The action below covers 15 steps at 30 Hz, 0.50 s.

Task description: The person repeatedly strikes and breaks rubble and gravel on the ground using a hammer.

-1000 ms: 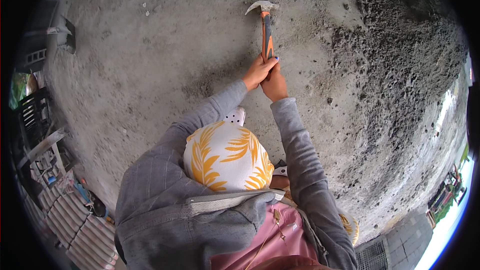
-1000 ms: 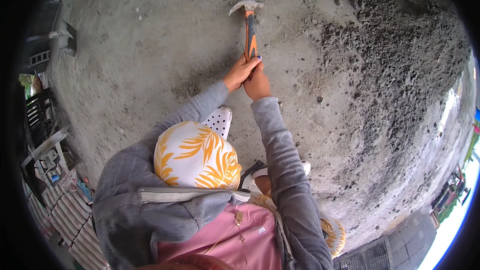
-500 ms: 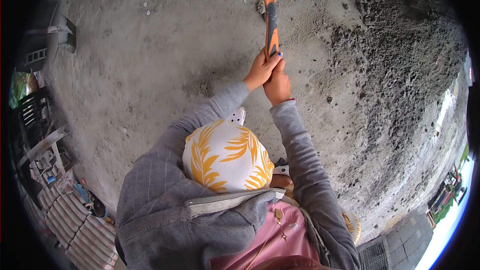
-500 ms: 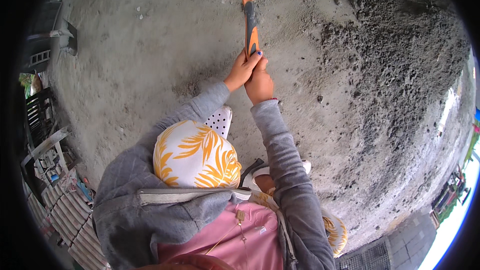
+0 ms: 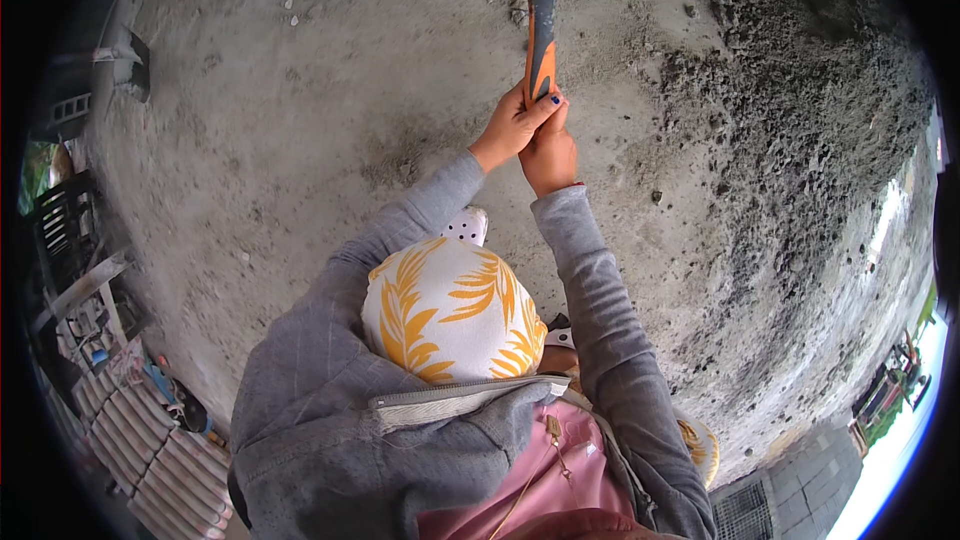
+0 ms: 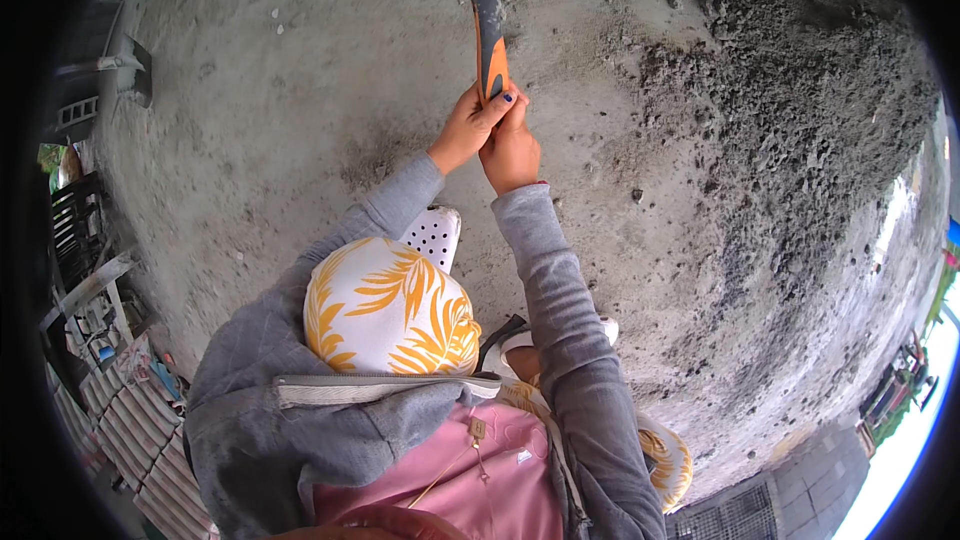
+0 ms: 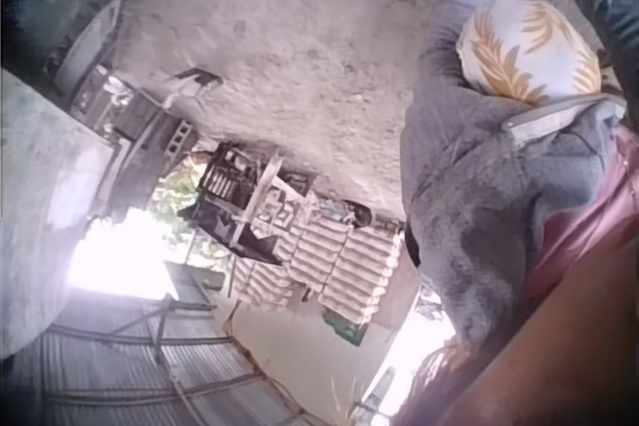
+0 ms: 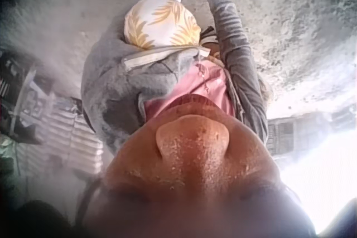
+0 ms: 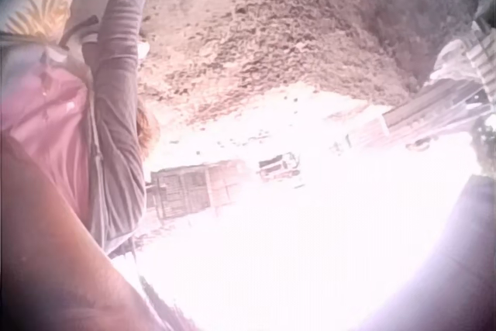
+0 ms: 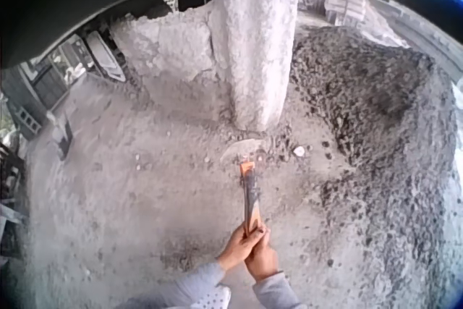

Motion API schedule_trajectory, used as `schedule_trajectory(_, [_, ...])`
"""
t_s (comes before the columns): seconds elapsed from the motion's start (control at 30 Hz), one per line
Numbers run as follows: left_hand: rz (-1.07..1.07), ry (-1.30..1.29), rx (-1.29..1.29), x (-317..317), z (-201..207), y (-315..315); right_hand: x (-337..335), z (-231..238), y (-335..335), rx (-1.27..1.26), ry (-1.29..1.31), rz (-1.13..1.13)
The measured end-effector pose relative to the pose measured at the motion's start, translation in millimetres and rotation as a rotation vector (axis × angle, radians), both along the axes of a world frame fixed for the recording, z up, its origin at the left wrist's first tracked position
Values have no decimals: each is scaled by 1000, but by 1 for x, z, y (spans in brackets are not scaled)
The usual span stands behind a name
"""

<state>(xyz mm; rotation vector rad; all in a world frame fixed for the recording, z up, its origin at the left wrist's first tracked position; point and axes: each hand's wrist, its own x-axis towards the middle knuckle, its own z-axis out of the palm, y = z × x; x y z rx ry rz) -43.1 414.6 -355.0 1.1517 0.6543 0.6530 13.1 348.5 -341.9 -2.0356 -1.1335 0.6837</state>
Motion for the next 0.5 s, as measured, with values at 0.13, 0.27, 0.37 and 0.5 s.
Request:
schedule_trajectory(0.13, [-15, 212, -581, 0, -50, 2, 0, -28, 4, -347, 5, 34])
schedule_trajectory(0.27, [24, 152, -500, -17, -13, -12, -15, -2, -13, -316, 17, 15])
schedule_trajectory(0.37, [-105, 24, -172, -24, 17, -25, -21, 9, -32, -182, 114, 0])
schedule_trajectory(0.5, [-180, -72, -16, -20, 13, -50, -20, -10, -59, 208, -20, -16])
